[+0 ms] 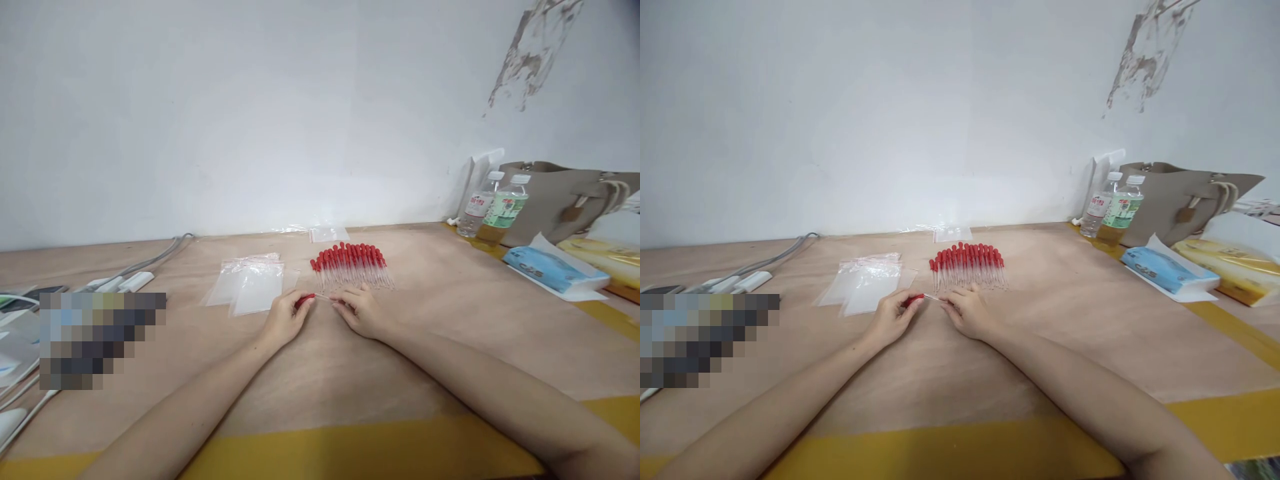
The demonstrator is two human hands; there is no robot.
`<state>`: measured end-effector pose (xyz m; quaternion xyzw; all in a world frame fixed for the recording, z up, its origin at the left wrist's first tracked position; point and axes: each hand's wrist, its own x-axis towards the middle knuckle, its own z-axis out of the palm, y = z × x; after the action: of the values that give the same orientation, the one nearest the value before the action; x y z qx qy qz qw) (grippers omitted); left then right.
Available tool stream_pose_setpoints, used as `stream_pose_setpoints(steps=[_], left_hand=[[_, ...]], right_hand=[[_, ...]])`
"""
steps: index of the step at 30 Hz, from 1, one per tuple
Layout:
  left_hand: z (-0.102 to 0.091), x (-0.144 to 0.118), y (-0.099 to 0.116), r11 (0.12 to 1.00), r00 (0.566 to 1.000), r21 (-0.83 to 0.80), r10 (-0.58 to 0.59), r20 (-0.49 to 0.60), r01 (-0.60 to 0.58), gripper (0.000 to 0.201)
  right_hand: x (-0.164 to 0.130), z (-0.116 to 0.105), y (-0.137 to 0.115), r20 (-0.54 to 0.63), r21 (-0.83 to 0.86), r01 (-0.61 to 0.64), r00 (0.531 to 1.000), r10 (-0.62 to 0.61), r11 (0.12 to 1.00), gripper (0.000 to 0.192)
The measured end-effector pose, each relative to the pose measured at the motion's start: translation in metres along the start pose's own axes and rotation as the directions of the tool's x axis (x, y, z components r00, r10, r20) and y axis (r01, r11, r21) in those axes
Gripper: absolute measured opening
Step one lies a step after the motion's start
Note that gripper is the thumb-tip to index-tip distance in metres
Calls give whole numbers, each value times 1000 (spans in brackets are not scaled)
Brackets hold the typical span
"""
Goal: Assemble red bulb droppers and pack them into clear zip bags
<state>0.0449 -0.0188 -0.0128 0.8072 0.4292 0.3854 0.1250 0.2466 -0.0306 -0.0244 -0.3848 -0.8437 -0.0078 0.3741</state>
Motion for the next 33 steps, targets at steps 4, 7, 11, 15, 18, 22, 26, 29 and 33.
stream_pose_setpoints(steps=[4, 7, 11, 15, 18, 22, 26, 29, 33], left_hand=[[2, 1, -3, 997, 1000, -79, -21, 16, 22, 22], [5, 2, -9, 984, 996, -161, -77, 35, 82, 23], [5, 1, -16, 963, 992, -247, -83, 94, 104, 24], [-1, -1, -12, 975, 983, -215, -6, 185, 46, 22], [-4, -2, -5, 984, 972, -175, 57, 227, -17, 20], [-6, -3, 1, 990, 966, -130, 79, 246, -48, 20], [-6, -5, 4, 992, 963, -107, 95, 253, -70, 20], [-5, -7, 6, 988, 949, -92, 143, 280, -122, 21], [-5, -8, 8, 986, 944, -71, 162, 286, -148, 21]], right_hand=[[0, -1, 0, 26, 29, -1, 1000, 1, 1000, 18], [1, 0, -1, 58, 64, 0, 998, -3, 998, 15], [2, -2, 1, 114, 71, -2, 993, -6, 997, 16], [4, -9, 9, 156, -8, 79, 985, -77, 997, 20], [4, -13, 15, 170, -102, 188, 971, -169, 977, 25], [4, -15, 16, 152, -168, 245, 964, -220, 955, 27], [3, -14, 10, 133, -152, 237, 967, -218, 959, 25], [1, -14, 5, 152, -134, 228, 966, -207, 964, 26], [1, -13, -2, 209, -148, 165, 969, -132, 975, 28]])
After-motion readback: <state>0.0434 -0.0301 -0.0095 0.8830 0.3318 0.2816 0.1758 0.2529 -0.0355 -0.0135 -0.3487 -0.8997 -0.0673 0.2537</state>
